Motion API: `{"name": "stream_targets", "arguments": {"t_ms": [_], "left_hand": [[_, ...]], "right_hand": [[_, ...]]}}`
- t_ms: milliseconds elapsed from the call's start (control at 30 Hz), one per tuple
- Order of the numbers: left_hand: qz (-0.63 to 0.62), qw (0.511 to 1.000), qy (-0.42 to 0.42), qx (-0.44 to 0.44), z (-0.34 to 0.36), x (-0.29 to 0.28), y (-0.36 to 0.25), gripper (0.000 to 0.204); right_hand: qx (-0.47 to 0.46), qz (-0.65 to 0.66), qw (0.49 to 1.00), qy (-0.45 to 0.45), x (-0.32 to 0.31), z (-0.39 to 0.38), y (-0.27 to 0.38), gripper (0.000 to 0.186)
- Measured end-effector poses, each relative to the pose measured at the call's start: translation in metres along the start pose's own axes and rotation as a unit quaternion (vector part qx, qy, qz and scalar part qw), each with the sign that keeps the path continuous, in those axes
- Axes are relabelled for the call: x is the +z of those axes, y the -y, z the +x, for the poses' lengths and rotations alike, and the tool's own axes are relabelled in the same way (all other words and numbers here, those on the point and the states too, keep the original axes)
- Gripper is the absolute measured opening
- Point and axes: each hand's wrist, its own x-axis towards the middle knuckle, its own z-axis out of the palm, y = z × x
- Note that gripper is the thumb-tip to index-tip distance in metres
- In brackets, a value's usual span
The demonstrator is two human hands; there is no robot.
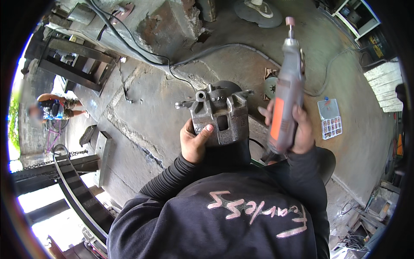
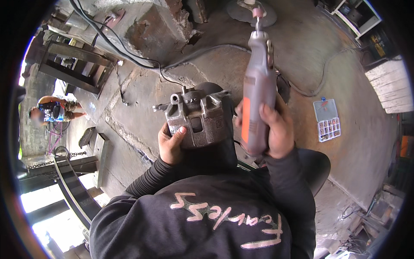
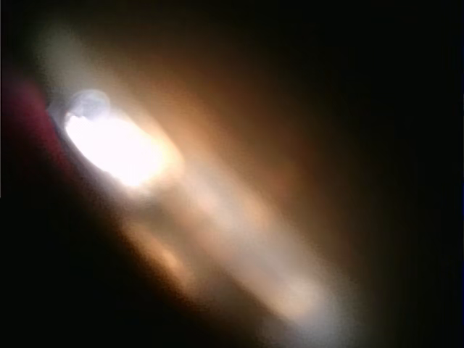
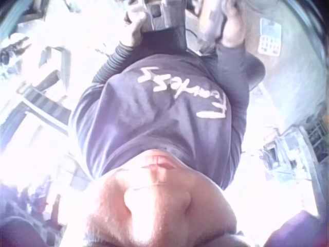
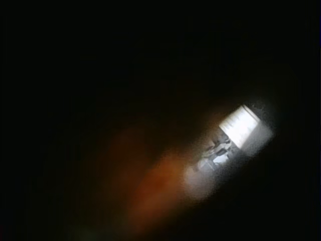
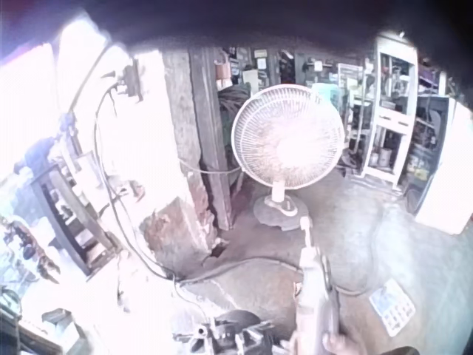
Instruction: The person holds a metal brake caliper in their left hand and uses a rotary tool in their right hand to grind and smooth its surfaces. They rotate the part to access different areas and continue grinding throughout the clip.
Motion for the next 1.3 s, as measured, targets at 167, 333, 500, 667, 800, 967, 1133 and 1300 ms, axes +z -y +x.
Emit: {"name": "stream_targets", "arguments": {"t_ms": [167,333,500,667,800,967,1133,1300], "left_hand": [[0.044,0.998,-0.006,0.037,-0.020,0.006,-0.004,0.031],[0.095,0.995,0.007,0.027,-0.028,0.014,-0.022,0.028],[0.154,0.988,0.006,0.027,-0.028,0.018,-0.028,0.029],[0.138,0.990,0.009,0.014,-0.029,0.020,-0.020,0.032],[0.124,0.991,0.036,0.026,-0.027,0.023,-0.018,0.037],[0.119,0.992,0.043,0.021,-0.024,0.026,-0.021,0.036],[0.083,0.995,0.057,0.005,-0.023,0.024,-0.027,0.037],[0.075,0.996,0.049,0.004,-0.022,0.024,-0.029,0.038]], "right_hand": [[0.198,-0.130,0.970,0.050,-0.011,-0.057,0.040,0.075],[0.159,-0.348,0.922,0.059,-0.017,-0.091,0.050,0.088],[0.101,-0.506,0.849,0.114,-0.007,-0.096,0.069,0.080],[0.010,-0.707,0.682,0.190,0.014,-0.083,0.103,0.079],[-0.053,-0.822,0.518,0.229,0.036,-0.062,0.123,0.081],[-0.147,-0.875,0.364,0.284,0.047,-0.022,0.145,0.080],[-0.183,-0.869,0.339,0.310,0.045,0.011,0.155,0.079],[-0.209,-0.857,0.322,0.344,0.049,0.023,0.154,0.074]]}}
